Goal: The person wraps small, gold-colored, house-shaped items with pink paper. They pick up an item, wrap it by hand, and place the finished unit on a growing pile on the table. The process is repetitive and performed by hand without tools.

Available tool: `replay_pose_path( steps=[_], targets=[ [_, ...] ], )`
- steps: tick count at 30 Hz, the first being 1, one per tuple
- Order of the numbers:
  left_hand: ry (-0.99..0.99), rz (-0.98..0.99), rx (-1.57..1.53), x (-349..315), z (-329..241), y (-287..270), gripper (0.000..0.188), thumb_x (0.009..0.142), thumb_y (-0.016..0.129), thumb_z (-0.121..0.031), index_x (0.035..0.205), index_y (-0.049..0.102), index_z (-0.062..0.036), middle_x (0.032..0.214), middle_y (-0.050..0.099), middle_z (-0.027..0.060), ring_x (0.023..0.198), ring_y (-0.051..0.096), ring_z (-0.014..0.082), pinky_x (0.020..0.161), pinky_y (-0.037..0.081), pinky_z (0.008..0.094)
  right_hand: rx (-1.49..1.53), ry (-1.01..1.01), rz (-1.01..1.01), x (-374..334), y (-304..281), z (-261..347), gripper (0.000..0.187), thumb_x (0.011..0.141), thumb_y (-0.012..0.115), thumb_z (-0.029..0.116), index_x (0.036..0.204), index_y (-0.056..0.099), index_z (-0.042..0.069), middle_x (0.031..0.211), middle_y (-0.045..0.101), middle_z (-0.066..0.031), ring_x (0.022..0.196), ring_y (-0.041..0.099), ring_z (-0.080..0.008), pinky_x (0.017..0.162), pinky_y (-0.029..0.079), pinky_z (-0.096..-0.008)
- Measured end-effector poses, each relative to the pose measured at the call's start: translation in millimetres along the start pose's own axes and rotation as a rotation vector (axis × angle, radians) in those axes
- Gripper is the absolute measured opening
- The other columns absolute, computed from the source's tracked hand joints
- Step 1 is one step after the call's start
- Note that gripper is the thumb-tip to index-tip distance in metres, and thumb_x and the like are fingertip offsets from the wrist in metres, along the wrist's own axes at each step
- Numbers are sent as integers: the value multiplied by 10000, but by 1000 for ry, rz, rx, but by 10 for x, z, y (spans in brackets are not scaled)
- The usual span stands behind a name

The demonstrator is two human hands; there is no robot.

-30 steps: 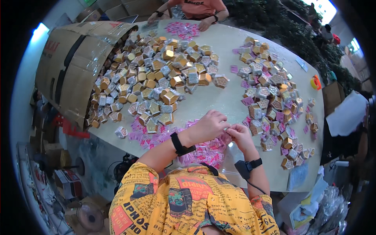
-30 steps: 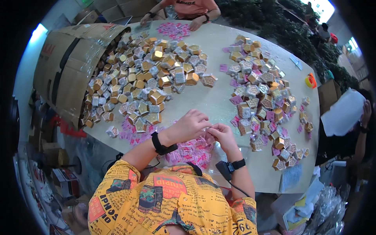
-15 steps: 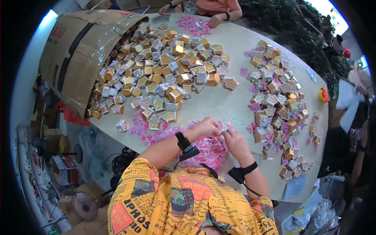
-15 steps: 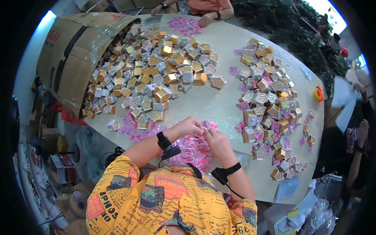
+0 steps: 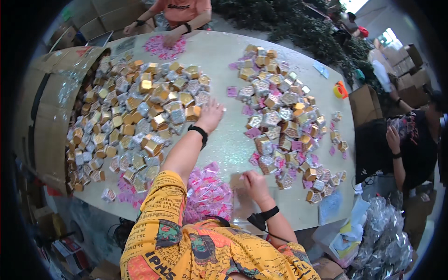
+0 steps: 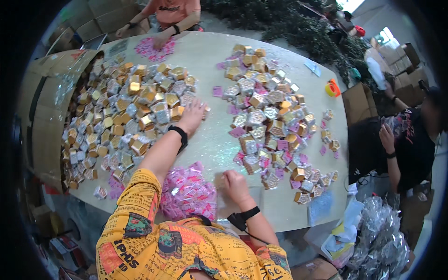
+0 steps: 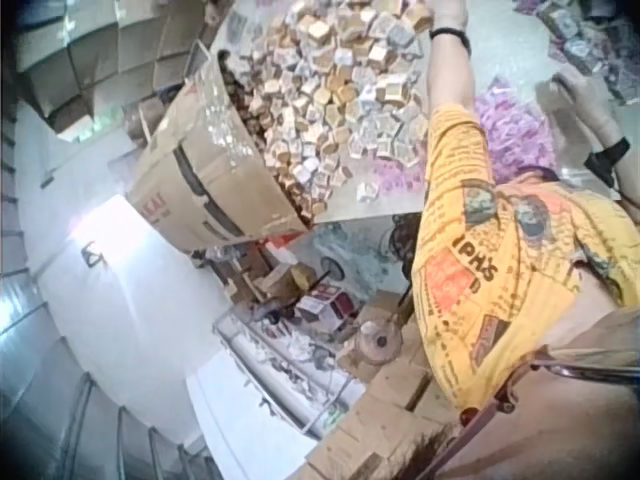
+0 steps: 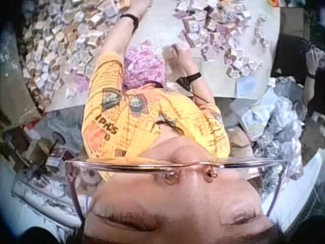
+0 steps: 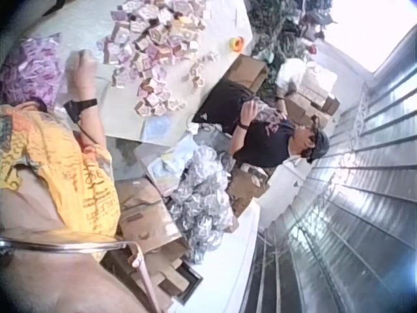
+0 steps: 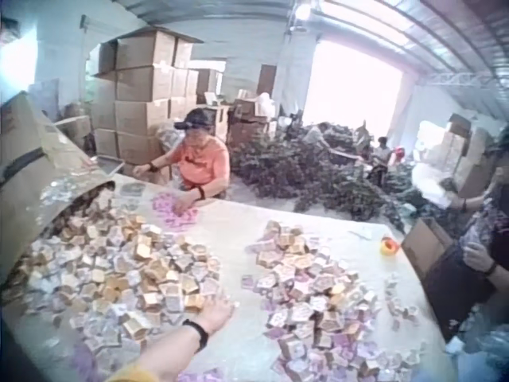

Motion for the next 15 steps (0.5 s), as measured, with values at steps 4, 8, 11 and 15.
replay_pose_path(
  steps=[4, 8, 11, 15],
  targets=[
    [-36, 511, -70, -132, -156, 22, 322, 774, 608, -191, 1062, 519, -79, 1082, 541, 157, 967, 562, 316, 877, 398, 468, 52, 20, -47, -127, 6, -99, 71, 805, 573, 53, 836, 584, -9, 770, 589, -181, 713, 592, -341, 633, 472, -398],
    [-283, 448, -353, -302, -296, -229, 332, 765, 629, -129, 1068, 509, -68, 1054, 554, 146, 942, 577, 311, 803, 456, 465, 63, 17, -118, -43, -51, -111, 60, 830, 558, 38, 837, 584, -15, 678, 575, -133, 591, 590, -235, 536, 458, -329],
    [-861, 405, -1085, -416, -483, -491, 301, 782, 651, -127, 1048, 525, -63, 1078, 559, 134, 959, 591, 283, 786, 479, 479, 152, 22, -172, 175, -68, -117, 60, 848, 552, 34, 852, 595, -7, 643, 564, -89, 510, 566, -152, 473, 439, -284],
    [-1306, 416, -2186, -628, -657, -1032, 304, 819, 643, -145, 1084, 522, -59, 1079, 545, 138, 973, 583, 263, 851, 491, 466, 112, -37, -198, 422, -172, 259, 67, 820, 572, 48, 836, 600, -12, 700, 592, -130, 599, 590, -235, 551, 461, -339]
  ],
)
Point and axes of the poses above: each hand's wrist, its own x-axis towards the middle knuckle, its own y-axis out of the palm, z = x × y, the point moved 2 cm from there along x, towards the middle knuckle
